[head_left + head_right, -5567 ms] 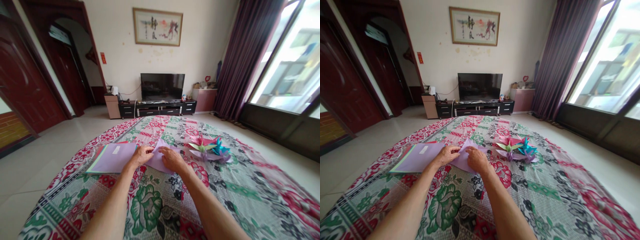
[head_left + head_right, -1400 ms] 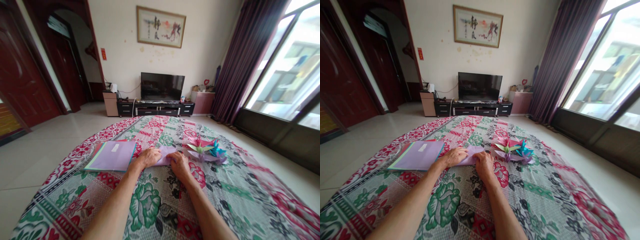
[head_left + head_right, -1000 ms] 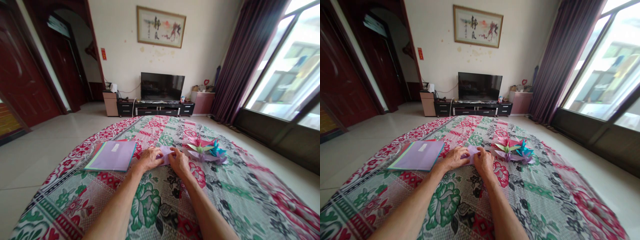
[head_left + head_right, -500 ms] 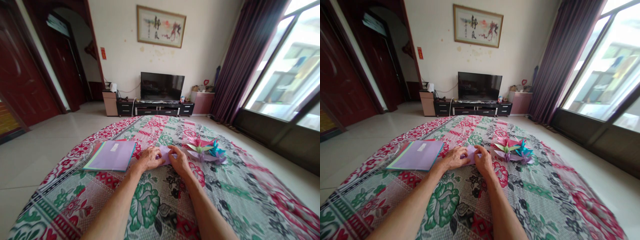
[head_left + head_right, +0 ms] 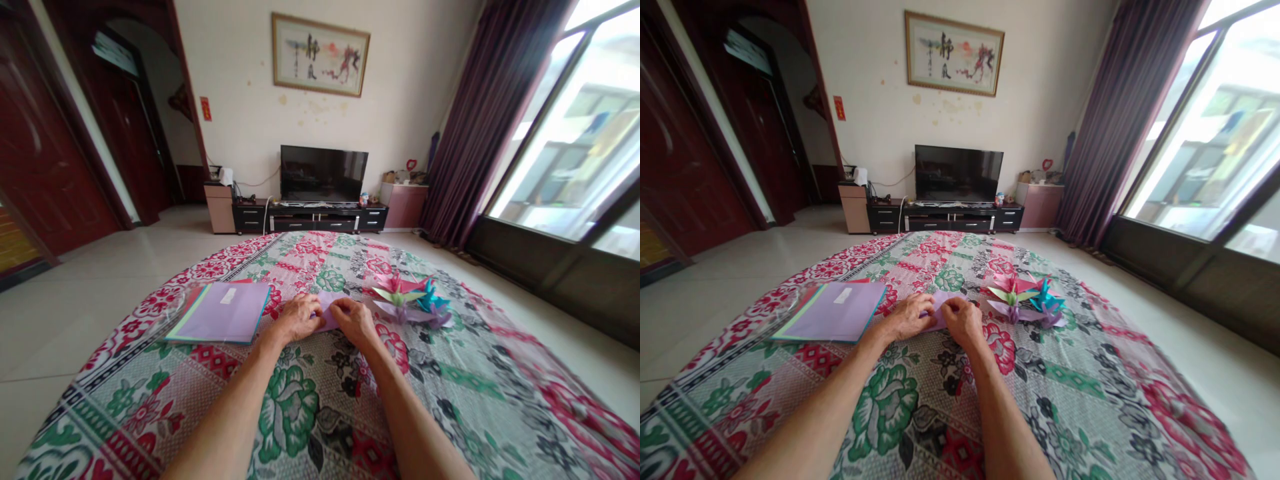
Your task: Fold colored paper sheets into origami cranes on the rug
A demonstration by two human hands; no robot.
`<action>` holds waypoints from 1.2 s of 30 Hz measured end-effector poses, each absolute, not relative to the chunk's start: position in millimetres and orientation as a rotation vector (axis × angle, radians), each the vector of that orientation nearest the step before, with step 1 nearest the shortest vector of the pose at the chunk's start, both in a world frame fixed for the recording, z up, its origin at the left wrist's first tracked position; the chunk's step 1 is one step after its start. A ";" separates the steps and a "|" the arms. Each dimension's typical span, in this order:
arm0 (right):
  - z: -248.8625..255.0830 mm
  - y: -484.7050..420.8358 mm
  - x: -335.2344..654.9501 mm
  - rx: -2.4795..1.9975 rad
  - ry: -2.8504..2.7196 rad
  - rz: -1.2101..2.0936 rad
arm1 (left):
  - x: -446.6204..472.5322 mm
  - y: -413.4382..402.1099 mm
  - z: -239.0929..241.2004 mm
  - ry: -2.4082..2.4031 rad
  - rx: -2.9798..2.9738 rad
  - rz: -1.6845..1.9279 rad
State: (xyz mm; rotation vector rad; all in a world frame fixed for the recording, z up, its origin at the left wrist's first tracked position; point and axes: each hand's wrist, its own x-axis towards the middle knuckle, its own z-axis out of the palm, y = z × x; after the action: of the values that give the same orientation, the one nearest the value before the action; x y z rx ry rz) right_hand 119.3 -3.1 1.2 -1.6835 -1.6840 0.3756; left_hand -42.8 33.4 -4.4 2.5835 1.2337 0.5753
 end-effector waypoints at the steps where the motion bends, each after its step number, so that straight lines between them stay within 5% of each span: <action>1: -0.1 -2.7 119.9 -1.692 -1.673 0.356 | -42.5 32.8 -3.6 1.239 2.584 0.572; 10: -11.3 -6.9 121.1 -1.696 -1.812 0.014 | -47.4 31.9 0.4 1.202 2.610 0.569; 21: -11.0 12.2 125.2 -1.542 -1.912 0.092 | -53.9 34.3 13.0 1.191 2.512 0.481; 36: -0.1 -23.3 123.4 -1.869 -1.838 -0.014 | -49.5 29.9 3.1 1.128 2.680 0.400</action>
State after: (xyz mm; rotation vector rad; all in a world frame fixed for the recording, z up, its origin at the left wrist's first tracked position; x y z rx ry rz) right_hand 123.4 -23.3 -0.1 -1.8686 -1.8377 -0.0138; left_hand -49.5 29.9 3.1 2.6803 1.1275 0.4004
